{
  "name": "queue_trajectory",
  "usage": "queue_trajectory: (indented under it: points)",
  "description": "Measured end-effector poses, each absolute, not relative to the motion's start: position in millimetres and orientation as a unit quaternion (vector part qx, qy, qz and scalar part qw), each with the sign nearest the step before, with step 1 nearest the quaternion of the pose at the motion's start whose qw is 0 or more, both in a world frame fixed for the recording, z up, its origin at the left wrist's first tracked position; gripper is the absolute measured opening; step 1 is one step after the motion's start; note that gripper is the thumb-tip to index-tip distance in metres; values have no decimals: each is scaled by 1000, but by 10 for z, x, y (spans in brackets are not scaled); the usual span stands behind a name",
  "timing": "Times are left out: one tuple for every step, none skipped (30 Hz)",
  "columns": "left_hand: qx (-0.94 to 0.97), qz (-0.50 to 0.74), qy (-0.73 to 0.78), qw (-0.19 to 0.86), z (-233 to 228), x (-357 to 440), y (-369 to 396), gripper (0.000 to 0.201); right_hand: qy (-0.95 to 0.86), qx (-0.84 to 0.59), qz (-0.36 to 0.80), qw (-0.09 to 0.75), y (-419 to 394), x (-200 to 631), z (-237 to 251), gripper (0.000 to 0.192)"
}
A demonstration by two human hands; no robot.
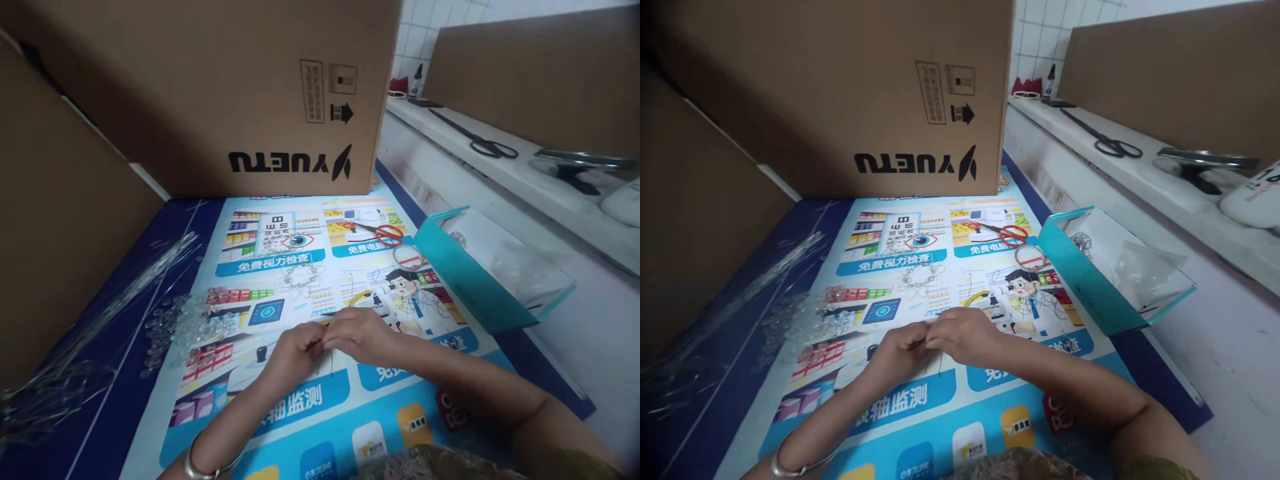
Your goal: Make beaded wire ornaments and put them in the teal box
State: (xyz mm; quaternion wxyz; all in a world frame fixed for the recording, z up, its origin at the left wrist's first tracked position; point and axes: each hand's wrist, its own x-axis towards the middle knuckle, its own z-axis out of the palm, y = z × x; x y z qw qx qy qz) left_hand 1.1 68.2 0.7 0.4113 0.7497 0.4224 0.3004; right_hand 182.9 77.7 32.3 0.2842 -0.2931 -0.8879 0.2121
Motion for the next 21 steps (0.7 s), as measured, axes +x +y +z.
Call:
queue_trajectory:
  points:
    - [740,304,425,424,8,11,679,17,-882,-297,217,293,785,1830,309,21]
    - [728,307,430,437,12,12,677,16,-876,-300,225,304,795,1831,293,21]
    - [715,308,436,451,19,15,675,15,-869,-302,233,316,805,1832,275,21]
    - [701,310,444,464,28,18,672,14,-862,-303,241,327,813,1833,257,21]
    - [690,310,451,474,39,22,669,14,-856,-305,248,336,817,1833,241,21]
    - [680,310,459,480,51,26,665,14,-851,-309,255,341,818,1831,229,22]
    - [676,310,465,481,63,30,662,14,-846,-314,260,344,816,1828,222,23]
    - [676,309,468,479,73,34,658,13,-842,-319,263,346,814,1826,223,23]
    - [679,308,469,474,82,38,656,13,-841,-321,266,344,813,1825,233,24]
    - [683,307,469,467,88,40,654,13,-843,-323,268,337,818,1829,252,24]
    - [685,309,471,462,90,42,653,12,-848,-322,267,325,830,1841,282,24]
    - [682,314,474,460,89,43,653,12,-856,-325,262,305,853,1865,321,24]
    - [674,322,479,461,83,44,655,12,-868,-332,248,273,886,1906,368,25]
    - [661,331,486,466,75,43,658,11,-884,-349,217,224,930,1965,420,25]
    - [645,340,493,474,64,42,662,10,-895,-376,173,168,984,2045,474,25]
    - [630,349,498,483,53,41,668,10,-901,-408,112,100,1045,2145,526,25]
    - [616,355,503,491,44,40,674,10,-892,-451,27,19,1111,2262,572,24]
    - [606,359,505,499,38,39,680,10,-876,-481,-8,-7,1177,2390,608,22]
    - [598,361,505,507,38,39,685,10,-864,-502,-31,-20,1240,2524,633,21]
    - [591,362,505,515,44,40,688,11,-855,-515,-48,-35,1299,2654,645,21]
    - [586,362,503,522,56,43,690,10,-849,-521,-62,-52,1349,2774,645,20]
